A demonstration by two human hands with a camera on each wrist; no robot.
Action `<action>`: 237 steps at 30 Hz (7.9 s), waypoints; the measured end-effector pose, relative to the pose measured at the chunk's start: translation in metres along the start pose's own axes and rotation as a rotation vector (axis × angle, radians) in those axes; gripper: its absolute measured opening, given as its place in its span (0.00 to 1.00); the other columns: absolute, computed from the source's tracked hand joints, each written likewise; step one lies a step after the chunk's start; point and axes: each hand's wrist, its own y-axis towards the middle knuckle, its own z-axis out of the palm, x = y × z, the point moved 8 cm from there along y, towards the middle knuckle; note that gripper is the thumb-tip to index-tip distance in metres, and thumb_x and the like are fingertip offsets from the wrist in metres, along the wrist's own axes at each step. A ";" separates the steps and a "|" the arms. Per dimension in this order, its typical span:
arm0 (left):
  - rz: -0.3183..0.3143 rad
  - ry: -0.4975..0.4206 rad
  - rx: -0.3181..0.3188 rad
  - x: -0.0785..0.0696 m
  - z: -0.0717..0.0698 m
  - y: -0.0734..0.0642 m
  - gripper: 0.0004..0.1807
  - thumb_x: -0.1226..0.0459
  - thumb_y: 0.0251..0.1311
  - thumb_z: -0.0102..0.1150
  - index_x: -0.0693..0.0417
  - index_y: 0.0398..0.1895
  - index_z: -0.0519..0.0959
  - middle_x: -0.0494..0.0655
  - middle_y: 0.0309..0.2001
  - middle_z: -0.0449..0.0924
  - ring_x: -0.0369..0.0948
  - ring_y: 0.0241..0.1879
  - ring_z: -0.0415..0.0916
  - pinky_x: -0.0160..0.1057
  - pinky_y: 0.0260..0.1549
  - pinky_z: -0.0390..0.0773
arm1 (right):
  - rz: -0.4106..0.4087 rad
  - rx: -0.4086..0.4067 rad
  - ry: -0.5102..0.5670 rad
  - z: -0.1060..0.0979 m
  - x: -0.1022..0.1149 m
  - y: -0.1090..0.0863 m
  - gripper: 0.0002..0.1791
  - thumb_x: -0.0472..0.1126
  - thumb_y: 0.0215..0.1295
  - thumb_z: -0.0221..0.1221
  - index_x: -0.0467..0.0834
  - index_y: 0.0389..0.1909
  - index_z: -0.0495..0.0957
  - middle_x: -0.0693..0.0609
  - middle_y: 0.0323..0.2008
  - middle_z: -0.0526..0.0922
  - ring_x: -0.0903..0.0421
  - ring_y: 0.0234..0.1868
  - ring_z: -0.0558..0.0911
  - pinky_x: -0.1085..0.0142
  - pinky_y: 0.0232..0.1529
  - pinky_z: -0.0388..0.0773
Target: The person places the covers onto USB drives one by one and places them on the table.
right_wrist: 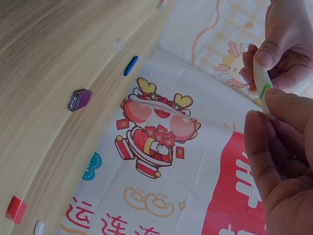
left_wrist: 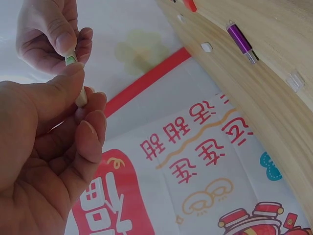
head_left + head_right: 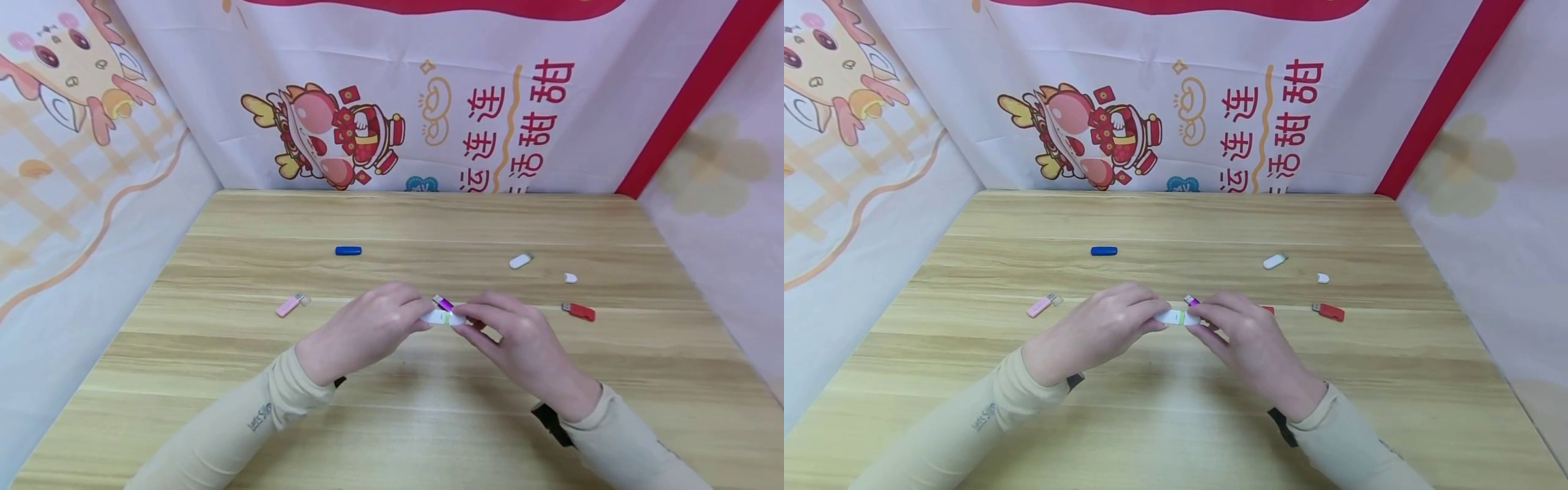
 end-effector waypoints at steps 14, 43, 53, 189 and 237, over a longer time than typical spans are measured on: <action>0.003 -0.010 0.000 -0.002 -0.004 0.001 0.10 0.66 0.62 0.67 0.64 0.42 0.84 0.51 0.39 0.84 0.41 0.39 0.81 0.34 0.42 0.82 | 0.023 0.027 -0.013 0.001 0.003 0.003 0.15 0.40 0.55 0.69 0.37 0.42 0.86 0.50 0.37 0.84 0.60 0.32 0.84 0.68 0.32 0.83; -0.004 -0.029 0.012 -0.002 -0.007 -0.002 0.10 0.67 0.62 0.65 0.65 0.43 0.83 0.52 0.40 0.83 0.41 0.39 0.80 0.33 0.42 0.82 | -0.005 0.034 -0.043 0.003 0.009 0.010 0.22 0.28 0.39 0.78 0.36 0.40 0.86 0.49 0.36 0.84 0.59 0.31 0.83 0.70 0.34 0.83; -0.014 -0.025 0.026 -0.003 -0.009 -0.001 0.12 0.67 0.61 0.67 0.65 0.45 0.84 0.53 0.40 0.83 0.42 0.40 0.81 0.33 0.43 0.82 | -0.042 0.019 -0.039 0.004 0.013 0.011 0.22 0.28 0.38 0.78 0.35 0.40 0.86 0.49 0.36 0.84 0.57 0.32 0.84 0.68 0.34 0.83; -0.544 -0.301 0.388 0.203 0.120 0.027 0.08 0.63 0.61 0.69 0.53 0.41 0.88 0.42 0.37 0.82 0.39 0.38 0.77 0.38 0.44 0.76 | 0.503 0.648 -0.026 0.124 -0.187 0.087 0.06 0.34 0.62 0.67 0.42 0.40 0.87 0.50 0.35 0.86 0.55 0.35 0.81 0.61 0.44 0.80; -0.676 -0.225 0.495 0.233 0.157 0.032 0.05 0.72 0.51 0.72 0.57 0.30 0.85 0.46 0.30 0.82 0.44 0.35 0.77 0.40 0.42 0.76 | 0.563 0.614 -0.044 0.171 -0.223 0.091 0.04 0.32 0.54 0.72 0.38 0.30 0.87 0.48 0.29 0.85 0.51 0.36 0.82 0.60 0.46 0.80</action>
